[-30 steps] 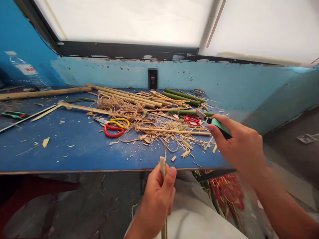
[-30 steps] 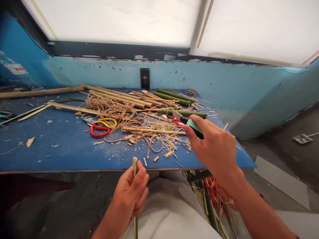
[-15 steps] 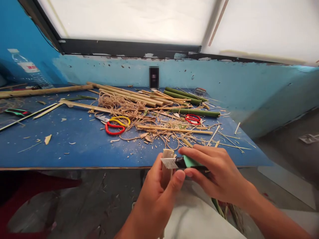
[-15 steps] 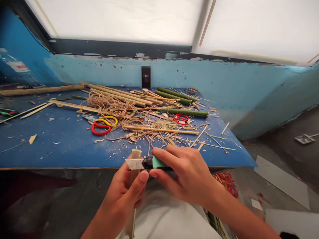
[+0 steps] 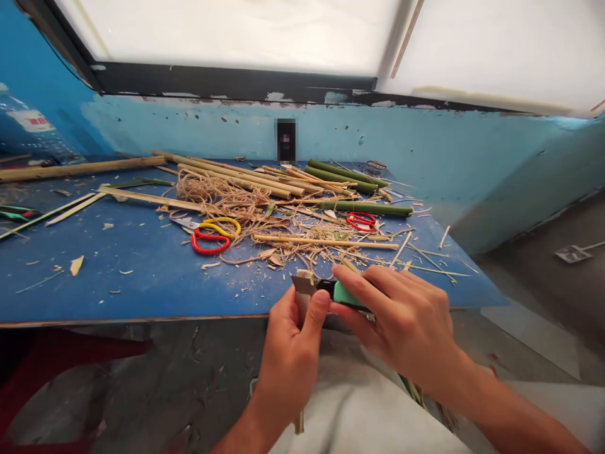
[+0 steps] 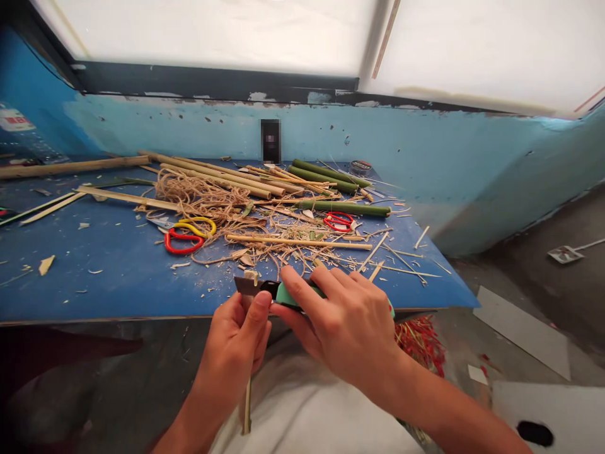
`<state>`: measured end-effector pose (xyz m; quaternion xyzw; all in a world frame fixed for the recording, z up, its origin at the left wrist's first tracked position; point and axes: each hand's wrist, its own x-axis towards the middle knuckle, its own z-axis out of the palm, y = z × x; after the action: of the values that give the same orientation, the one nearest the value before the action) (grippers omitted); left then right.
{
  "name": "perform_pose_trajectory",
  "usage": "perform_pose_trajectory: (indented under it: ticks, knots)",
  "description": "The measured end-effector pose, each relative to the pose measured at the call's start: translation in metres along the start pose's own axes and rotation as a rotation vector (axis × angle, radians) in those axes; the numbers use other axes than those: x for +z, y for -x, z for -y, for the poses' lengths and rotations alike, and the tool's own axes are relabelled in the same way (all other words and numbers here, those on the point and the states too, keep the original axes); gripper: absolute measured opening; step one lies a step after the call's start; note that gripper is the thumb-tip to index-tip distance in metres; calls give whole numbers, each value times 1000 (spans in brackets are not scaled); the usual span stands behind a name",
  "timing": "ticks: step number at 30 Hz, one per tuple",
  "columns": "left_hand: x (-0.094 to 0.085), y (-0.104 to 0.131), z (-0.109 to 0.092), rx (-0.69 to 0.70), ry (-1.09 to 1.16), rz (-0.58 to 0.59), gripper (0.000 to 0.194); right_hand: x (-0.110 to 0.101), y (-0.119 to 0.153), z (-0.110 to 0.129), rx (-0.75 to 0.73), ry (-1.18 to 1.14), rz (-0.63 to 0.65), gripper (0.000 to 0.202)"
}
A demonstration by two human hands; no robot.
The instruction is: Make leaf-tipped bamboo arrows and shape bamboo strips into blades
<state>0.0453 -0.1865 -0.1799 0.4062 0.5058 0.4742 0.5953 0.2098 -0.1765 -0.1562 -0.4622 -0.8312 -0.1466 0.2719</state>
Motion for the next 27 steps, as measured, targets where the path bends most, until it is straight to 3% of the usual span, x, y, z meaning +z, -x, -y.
perform_pose_trajectory:
  ticks: [3,7,9,12,16,21,27]
  knots:
    - [1,-6,1,18,18,-2,49,3,-6,-1,47,21,-33,38]
    - [-3,-7,3,-8,67,14,54,2,-22,-27,381,209,-174,39]
    - [-7,-6,-1,-24,127,89,52,0,-26,-43,452,133,-166,38]
    - [-15,-3,-12,2,155,200,42,-2,-20,-52,338,-196,-59,33]
    - [-17,1,-19,13,126,234,42,-1,-4,-36,116,-498,70,30]
    - [-11,5,-12,-32,138,242,48,4,-2,-20,36,-561,128,33]
    - [-10,8,-3,-19,132,265,37,4,-4,-22,-3,-595,165,33]
